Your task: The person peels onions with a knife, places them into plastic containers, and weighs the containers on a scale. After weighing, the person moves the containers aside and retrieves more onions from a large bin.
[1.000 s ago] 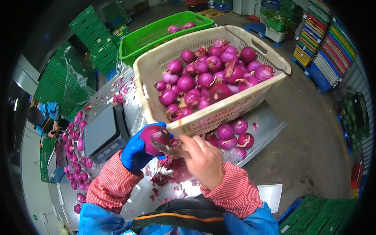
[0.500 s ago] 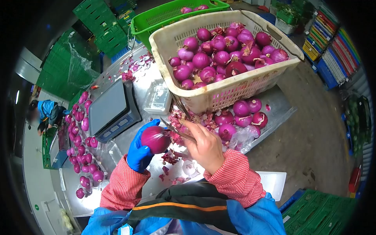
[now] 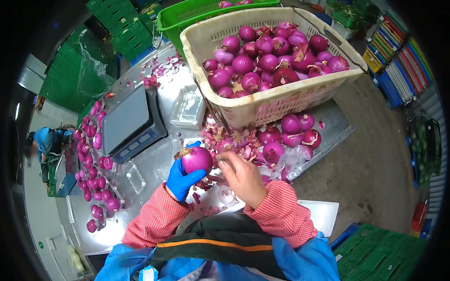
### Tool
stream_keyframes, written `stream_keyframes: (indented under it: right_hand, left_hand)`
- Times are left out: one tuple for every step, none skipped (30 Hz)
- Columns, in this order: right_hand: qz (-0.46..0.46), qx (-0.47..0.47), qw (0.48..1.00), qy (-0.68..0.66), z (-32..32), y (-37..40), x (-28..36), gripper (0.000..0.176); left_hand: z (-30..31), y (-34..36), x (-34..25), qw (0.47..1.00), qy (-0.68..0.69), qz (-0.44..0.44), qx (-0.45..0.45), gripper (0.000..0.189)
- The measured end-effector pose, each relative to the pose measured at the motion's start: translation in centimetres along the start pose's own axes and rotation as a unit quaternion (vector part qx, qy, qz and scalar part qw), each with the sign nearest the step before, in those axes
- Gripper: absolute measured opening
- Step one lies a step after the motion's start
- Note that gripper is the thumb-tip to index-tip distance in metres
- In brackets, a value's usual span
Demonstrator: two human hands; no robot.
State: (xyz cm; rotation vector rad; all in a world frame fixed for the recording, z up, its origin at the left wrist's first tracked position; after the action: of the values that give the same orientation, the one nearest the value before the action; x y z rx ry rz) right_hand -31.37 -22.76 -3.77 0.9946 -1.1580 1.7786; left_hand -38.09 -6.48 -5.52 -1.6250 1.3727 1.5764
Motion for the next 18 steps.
stream_keyframes:
  right_hand:
    - [0.065,0.016,0.995,0.070,0.7,-0.4,1.3,0.019]
    - [0.129,0.031,0.981,0.139,1.2,-0.6,2.2,0.020]
    - [0.190,0.045,0.959,0.206,1.4,-0.6,3.1,0.023]
    - [0.201,0.045,0.955,0.212,1.5,-0.8,3.9,0.034]
    - [0.220,0.042,0.947,0.231,1.4,-0.8,4.1,0.030]
    - [0.240,0.039,0.937,0.250,1.3,-0.9,4.2,0.026]
    - [0.260,0.035,0.927,0.268,1.4,-1.0,4.2,0.022]
    - [0.261,0.029,0.925,0.275,1.5,-1.0,4.1,0.022]
    - [0.262,0.022,0.923,0.280,1.7,-1.1,4.0,0.022]
    - [0.264,0.016,0.921,0.285,1.8,-1.2,3.8,0.021]
    - [0.266,0.010,0.919,0.291,1.9,-1.2,3.6,0.021]
    - [0.243,0.007,0.920,0.307,2.2,-1.3,2.1,0.021]
    - [0.222,0.005,0.920,0.324,2.7,-1.2,-0.4,0.021]
    - [0.202,0.003,0.919,0.339,3.4,-1.1,-2.4,0.021]
    - [0.162,-0.012,0.934,0.319,4.5,-0.9,-3.7,0.024]
    - [0.124,-0.026,0.946,0.298,5.7,-0.7,-4.8,0.026]
    - [0.090,-0.037,0.956,0.276,6.3,-0.8,-5.8,0.028]
    - [0.069,-0.038,0.972,0.219,6.1,-0.6,-5.3,0.038]
  left_hand:
    - [0.1,0.0,-0.2,0.999,-0.028,-0.025,0.011,0.080]
    - [0.1,0.0,-0.2,0.997,-0.057,-0.049,0.022,0.079]
    - [0.0,0.1,-0.2,0.993,-0.087,-0.072,0.035,0.078]
    - [-0.1,0.3,0.0,0.990,-0.103,-0.089,0.027,0.073]
    - [-0.4,0.4,-0.1,0.983,-0.141,-0.107,0.038,0.073]
    - [-0.9,0.6,-0.5,0.974,-0.179,-0.127,0.049,0.072]
    - [-1.3,0.7,-0.8,0.963,-0.217,-0.146,0.060,0.071]
    - [-1.4,0.7,-0.2,0.970,-0.190,-0.137,0.057,0.069]
    - [-1.6,0.7,-0.1,0.977,-0.173,-0.106,0.064,0.069]
    - [-1.8,0.9,-0.1,0.982,-0.156,-0.074,0.070,0.069]
    - [-2.1,1.0,-0.1,0.987,-0.139,-0.042,0.076,0.069]
    - [-2.4,1.0,-0.3,0.985,-0.130,-0.039,0.104,0.069]
    - [-2.6,0.9,-0.5,0.983,-0.120,-0.037,0.131,0.069]
    - [-2.9,1.0,-0.7,0.981,-0.109,-0.035,0.156,0.069]
    - [-3.2,1.1,-1.1,0.980,-0.103,-0.033,0.166,0.069]
    - [-3.6,1.3,-1.6,0.979,-0.096,-0.032,0.175,0.070]
    - [-3.9,1.3,-1.8,0.979,-0.088,-0.033,0.181,0.070]
    - [-2.9,0.5,-0.1,0.982,-0.128,-0.058,0.125,0.070]
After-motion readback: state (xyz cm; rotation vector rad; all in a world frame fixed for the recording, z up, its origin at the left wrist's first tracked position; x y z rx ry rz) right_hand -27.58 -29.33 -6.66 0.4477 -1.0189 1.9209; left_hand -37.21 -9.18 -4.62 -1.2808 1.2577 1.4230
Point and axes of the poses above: each hand's wrist, its own y-axis away from the middle knuckle, its own z-axis out of the back of the hand, x = y × z, the point moved 6 cm from there along -y, towards the middle knuckle, and after that the axes turned 13 degrees about -x, right-handed, at the moved point
